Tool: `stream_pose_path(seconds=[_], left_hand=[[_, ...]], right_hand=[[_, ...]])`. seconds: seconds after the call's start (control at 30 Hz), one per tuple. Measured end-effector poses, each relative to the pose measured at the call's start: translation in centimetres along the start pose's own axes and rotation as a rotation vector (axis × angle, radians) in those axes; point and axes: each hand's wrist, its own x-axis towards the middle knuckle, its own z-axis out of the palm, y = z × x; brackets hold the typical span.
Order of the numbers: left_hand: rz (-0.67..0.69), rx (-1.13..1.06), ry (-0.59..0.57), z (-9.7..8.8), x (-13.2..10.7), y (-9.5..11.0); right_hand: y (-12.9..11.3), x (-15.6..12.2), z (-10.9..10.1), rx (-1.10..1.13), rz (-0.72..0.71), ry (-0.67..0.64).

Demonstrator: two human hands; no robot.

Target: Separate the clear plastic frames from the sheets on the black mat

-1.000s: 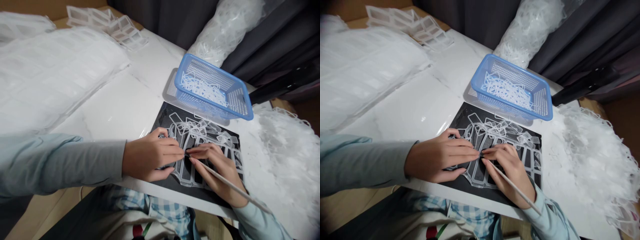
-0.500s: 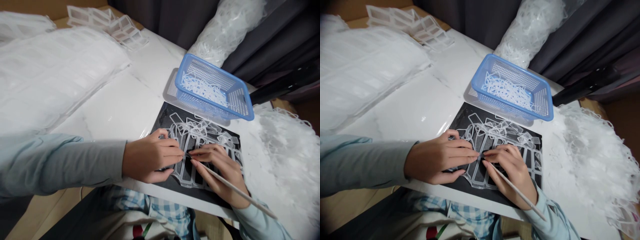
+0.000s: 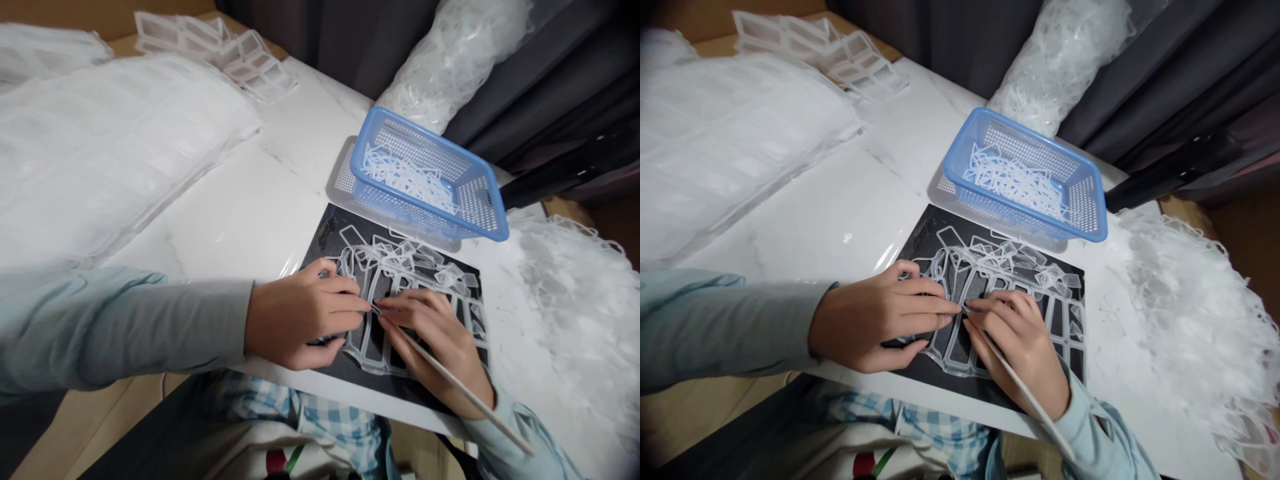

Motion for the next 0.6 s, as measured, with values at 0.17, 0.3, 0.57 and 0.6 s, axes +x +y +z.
stream_pose_path(seconds=[0.17,0.3,0.57,0.6], left_hand=[[0.005,-0.013,-0.012,-0.16,0.15,0.14],[-0.002,-0.018,-0.030,-0.33,0.28,0.27],[0.001,-0.017,0.003,-0.28,0.30,0.31],[0.005,-0.017,0.010,-0.24,0.29,0.30]], right_hand=[[-0.13,-0.51,0.30,-0.195,-0.116,-0.026],[0.08,-0.79,0.45,-0.275,-0.119,-0.051],[0.10,-0.37,0.33,-0.298,-0.088,0.015],[0.06,-0.30,0.35,-0.289,-0.087,0.014]])
